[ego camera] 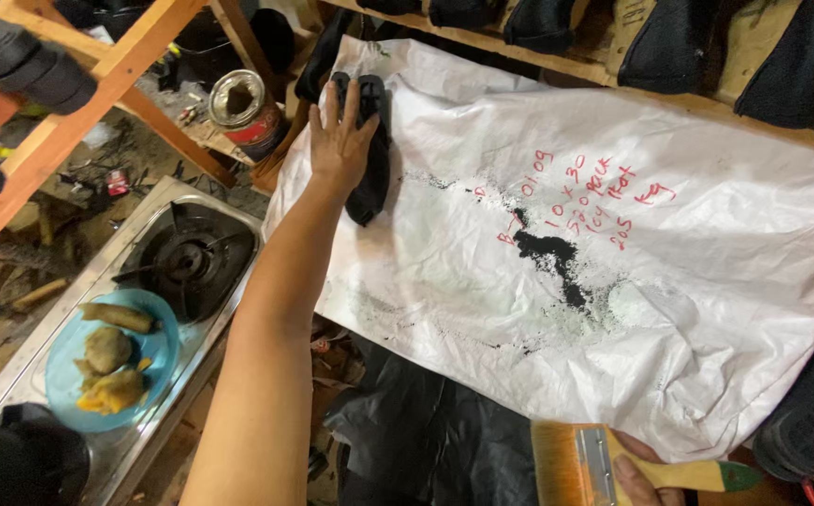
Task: The person holds a rubber shoe sole in one hand and brushes black powder over its surface with a wide bristle brush, working on one sole at a time. Treated soles are set down on a white sheet beside a pile of black powder, and the person repeats the brushing on additional soles.
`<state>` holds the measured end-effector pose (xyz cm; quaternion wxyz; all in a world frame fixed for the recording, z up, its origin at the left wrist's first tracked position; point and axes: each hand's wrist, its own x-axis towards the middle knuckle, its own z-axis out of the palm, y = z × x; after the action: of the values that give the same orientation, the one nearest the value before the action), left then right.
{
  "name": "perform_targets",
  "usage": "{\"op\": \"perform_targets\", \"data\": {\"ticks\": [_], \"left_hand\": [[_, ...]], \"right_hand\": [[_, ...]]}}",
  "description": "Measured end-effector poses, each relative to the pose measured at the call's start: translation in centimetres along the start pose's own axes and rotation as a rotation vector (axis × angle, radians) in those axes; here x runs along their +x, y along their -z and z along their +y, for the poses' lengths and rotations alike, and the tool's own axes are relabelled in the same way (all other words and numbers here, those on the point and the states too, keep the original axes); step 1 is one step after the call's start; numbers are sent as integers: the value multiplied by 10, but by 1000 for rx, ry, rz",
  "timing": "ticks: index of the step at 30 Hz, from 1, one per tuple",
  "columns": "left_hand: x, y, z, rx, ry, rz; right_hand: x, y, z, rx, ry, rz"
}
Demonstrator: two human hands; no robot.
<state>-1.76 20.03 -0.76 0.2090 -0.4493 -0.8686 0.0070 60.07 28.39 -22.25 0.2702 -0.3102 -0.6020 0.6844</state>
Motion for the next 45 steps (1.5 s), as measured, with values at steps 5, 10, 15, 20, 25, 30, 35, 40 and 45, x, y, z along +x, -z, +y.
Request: {"op": "perform_targets", "data": {"ticks": [5, 10, 15, 20, 25, 30, 35, 40, 45], "left_hand": [[10, 8, -19, 111, -102, -64], [-11, 20, -36, -337, -47, -208], [-99, -13, 38, -1352, 21, -222], [-154, -38, 102, -1841, 496, -641], [-221, -30, 110, -2350, 936, -678], [-266, -39, 120, -2424, 1005, -367], [-260, -56, 128, -2403, 947, -265], [-254, -59, 129, -2394, 967, -211], [-250, -61, 126, -2412, 948, -201]], "right_hand": [[-8, -19, -9, -37, -156, 113], [-1, -49, -58, 13, -392, 258], [30, -103, -84, 358, -237, 228], [85, -124, -106, 290, -189, 42], [145, -139, -134, -52, -60, 56], [183, -181, -152, -559, 166, -9], [194, -244, -159, -639, 666, -469], [217, -248, -173, -931, 1008, -596], [220, -242, -181, -687, 1047, -794]]}}
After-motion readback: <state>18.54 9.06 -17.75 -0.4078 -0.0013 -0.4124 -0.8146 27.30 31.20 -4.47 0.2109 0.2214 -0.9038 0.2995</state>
